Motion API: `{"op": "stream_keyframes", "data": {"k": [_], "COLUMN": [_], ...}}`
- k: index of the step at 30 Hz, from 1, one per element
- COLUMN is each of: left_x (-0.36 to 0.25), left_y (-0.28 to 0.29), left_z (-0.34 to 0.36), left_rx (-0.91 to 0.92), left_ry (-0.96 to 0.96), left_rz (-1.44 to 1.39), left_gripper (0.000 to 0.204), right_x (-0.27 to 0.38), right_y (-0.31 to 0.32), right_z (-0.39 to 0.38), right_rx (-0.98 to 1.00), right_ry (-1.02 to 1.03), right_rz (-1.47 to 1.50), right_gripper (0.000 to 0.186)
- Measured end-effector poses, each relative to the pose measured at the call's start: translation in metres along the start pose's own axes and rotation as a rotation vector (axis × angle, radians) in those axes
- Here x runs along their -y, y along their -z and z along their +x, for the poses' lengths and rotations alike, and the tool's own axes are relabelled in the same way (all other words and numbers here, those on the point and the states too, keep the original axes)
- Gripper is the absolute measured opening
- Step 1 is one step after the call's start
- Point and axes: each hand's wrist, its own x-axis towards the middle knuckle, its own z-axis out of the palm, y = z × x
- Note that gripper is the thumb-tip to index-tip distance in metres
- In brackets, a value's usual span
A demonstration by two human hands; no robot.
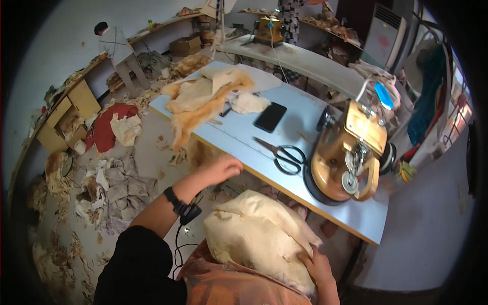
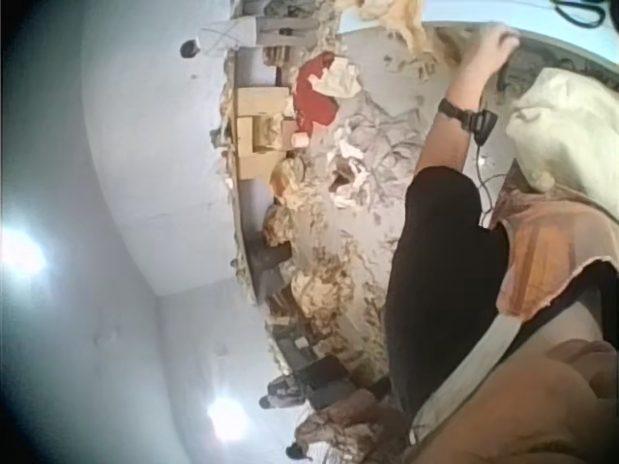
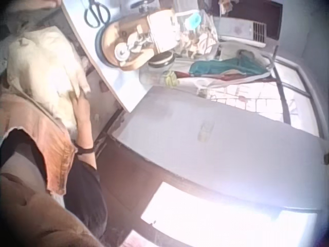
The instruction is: Sewing and trimming fur skins using a specialized sewing machine and scissors.
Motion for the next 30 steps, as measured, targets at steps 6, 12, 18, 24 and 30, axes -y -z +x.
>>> {"op": "stream_keyframes", "data": {"k": [6,12,18,24,30], "left_x": [0.09,0.066,0.033,0.034,0.067], "left_y": [0.062,0.074,0.009,-0.004,-0.021], "left_z": [0.068,0.076,0.062,0.067,0.053], "left_rx": [-0.366,-0.093,-0.211,-0.066,-0.546], "left_ry": [0.247,0.124,-0.107,-0.021,0.283], "left_rz": [0.429,0.562,0.478,0.379,0.544], "left_gripper": [0.018,0.012,0.034,0.061,0.076], "right_x": [0.008,0.013,0.02,0.013,0.031], "right_y": [0.001,0.003,-0.005,-0.014,-0.01], "right_z": [0.012,0.015,0.014,0.003,-0.01], "right_rx": [0.098,0.107,0.095,0.072,0.03], "right_ry": [0.038,0.068,0.107,0.193,0.212], "right_rz": [-0.045,-0.112,-0.099,-0.008,0.119], "right_gripper": [0.068,0.065,0.067,0.053,0.034]}}
